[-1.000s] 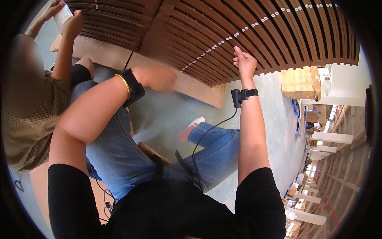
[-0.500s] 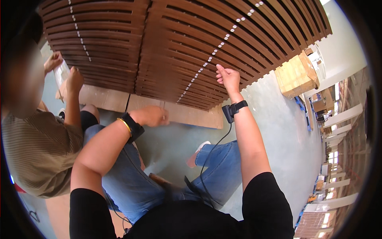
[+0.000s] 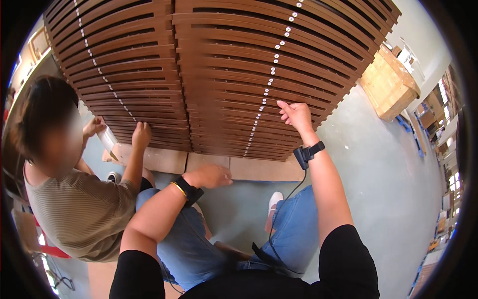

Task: Applying small white circular labels to the edges of a stack of wooden slats in a factory or warehouse setting.

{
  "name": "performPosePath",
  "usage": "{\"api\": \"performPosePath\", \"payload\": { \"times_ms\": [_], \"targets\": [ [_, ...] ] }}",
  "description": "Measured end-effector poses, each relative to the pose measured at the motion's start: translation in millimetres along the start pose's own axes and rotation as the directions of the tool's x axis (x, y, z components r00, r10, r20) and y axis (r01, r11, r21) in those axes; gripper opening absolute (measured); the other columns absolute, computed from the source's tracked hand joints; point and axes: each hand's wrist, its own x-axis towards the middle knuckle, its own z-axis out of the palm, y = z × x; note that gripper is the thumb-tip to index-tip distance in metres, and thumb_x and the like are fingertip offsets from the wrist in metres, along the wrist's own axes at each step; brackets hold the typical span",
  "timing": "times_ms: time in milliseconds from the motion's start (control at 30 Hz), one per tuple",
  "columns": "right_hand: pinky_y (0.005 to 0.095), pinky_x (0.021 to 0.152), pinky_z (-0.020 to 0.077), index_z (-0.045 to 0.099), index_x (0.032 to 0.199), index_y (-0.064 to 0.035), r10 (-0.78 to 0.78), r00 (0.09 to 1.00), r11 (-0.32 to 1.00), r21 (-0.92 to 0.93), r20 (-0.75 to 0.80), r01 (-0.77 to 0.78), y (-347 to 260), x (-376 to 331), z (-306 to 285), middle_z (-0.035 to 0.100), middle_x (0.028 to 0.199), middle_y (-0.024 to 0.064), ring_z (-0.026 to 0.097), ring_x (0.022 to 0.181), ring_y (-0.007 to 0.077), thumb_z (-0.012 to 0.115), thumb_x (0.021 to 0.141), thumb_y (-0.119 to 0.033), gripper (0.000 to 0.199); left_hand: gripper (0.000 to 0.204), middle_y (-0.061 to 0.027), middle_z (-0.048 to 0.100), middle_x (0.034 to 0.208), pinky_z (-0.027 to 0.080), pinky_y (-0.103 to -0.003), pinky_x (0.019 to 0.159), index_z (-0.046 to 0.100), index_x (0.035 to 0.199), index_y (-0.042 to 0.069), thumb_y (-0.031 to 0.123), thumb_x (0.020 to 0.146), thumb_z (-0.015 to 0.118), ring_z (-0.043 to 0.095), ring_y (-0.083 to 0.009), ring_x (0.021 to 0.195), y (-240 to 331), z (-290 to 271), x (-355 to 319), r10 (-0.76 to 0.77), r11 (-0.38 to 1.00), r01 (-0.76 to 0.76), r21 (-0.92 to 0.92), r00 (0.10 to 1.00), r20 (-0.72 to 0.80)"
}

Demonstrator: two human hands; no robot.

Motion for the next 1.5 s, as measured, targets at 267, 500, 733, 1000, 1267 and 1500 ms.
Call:
{"api": "performPosePath", "payload": {
  "times_ms": [267, 500, 733, 1000, 1267, 1500],
  "targets": [
    [0.0237, 0.048, 0.0471, 0.068, 0.065, -0.0001, 0.017, 0.998, 0.998, 0.054, 0.060, -0.021, 0.8, 3.9, -8.2, 0.063, 0.056, 0.0067, 0.059, 0.047, 0.0117, 0.071, 0.075, -0.043, 0.044, 0.035, -0.0102, 0.066, 0.090, 0.048, -0.036, 0.077, 0.059, 0.106, 0.009, 0.038, 0.087, 0.053, 0.062, -0.0291, 0.087, 15.5, 0.2, 13.1, -0.043, 0.999, 0.044, -0.007, 0.995, 0.092],
    [0.0232, 0.053, 0.0493, 0.068, 0.066, 0.0004, -0.071, 0.997, 0.992, 0.106, 0.027, 0.067, 1.4, 2.7, -7.6, 0.064, 0.057, 0.0085, 0.063, 0.052, 0.0140, 0.062, 0.078, -0.056, 0.058, 0.035, -0.0103, 0.065, 0.091, 0.048, -0.037, 0.077, 0.059, 0.107, 0.008, 0.037, 0.087, 0.054, 0.061, -0.0301, 0.086, 22.9, 3.3, 19.3, -0.037, 0.999, 0.036, 0.010, 0.991, 0.130],
    [0.0231, 0.053, 0.0494, 0.067, 0.065, 0.0001, -0.093, 0.993, 0.979, 0.176, -0.068, 0.104, -10.7, -0.8, -8.4, 0.063, 0.055, 0.0076, 0.062, 0.051, 0.0125, 0.068, 0.077, -0.047, 0.049, 0.035, -0.0105, 0.064, 0.091, 0.047, -0.037, 0.079, 0.058, 0.108, 0.008, 0.036, 0.087, 0.054, 0.061, -0.0302, 0.088, 15.4, 7.8, 31.2, -0.045, 0.998, 0.037, 0.046, 0.984, 0.172],
    [0.0226, 0.051, 0.0497, 0.067, 0.065, 0.0019, -0.068, 0.992, 0.970, 0.224, -0.110, 0.092, -23.5, 0.2, -11.6, 0.063, 0.056, 0.0091, 0.062, 0.049, 0.0125, 0.069, 0.078, -0.045, 0.048, 0.037, -0.0105, 0.064, 0.092, 0.046, -0.037, 0.081, 0.058, 0.109, 0.008, 0.037, 0.087, 0.053, 0.060, -0.0304, 0.090, 11.1, 12.0, 29.1, -0.046, 0.999, 0.045, 0.013, 0.982, 0.181],
    [0.0214, 0.047, 0.0482, 0.065, 0.065, 0.0020, -0.072, 0.986, 0.955, 0.275, -0.153, 0.112, -30.4, 1.2, -18.1, 0.060, 0.053, 0.0072, 0.058, 0.046, 0.0105, 0.072, 0.077, -0.040, 0.044, 0.038, -0.0107, 0.063, 0.093, 0.046, -0.036, 0.082, 0.058, 0.110, 0.008, 0.039, 0.087, 0.053, 0.059, -0.0298, 0.090, 5.7, 14.8, 28.9, -0.066, 0.998, 0.067, -0.003, 0.979, 0.192],
    [0.0227, 0.049, 0.0463, 0.067, 0.065, -0.0003, -0.124, 0.973, 0.978, 0.144, -0.193, 0.153, -40.3, -3.7, -23.8, 0.061, 0.053, 0.0058, 0.058, 0.045, 0.0116, 0.067, 0.077, -0.051, 0.052, 0.038, -0.0084, 0.060, 0.084, 0.045, -0.035, 0.080, 0.058, 0.110, 0.007, 0.037, 0.087, 0.054, 0.059, -0.0283, 0.087, 5.8, 15.5, 30.0, -0.043, 0.998, 0.049, -0.029, 0.980, 0.196]
  ]
}}
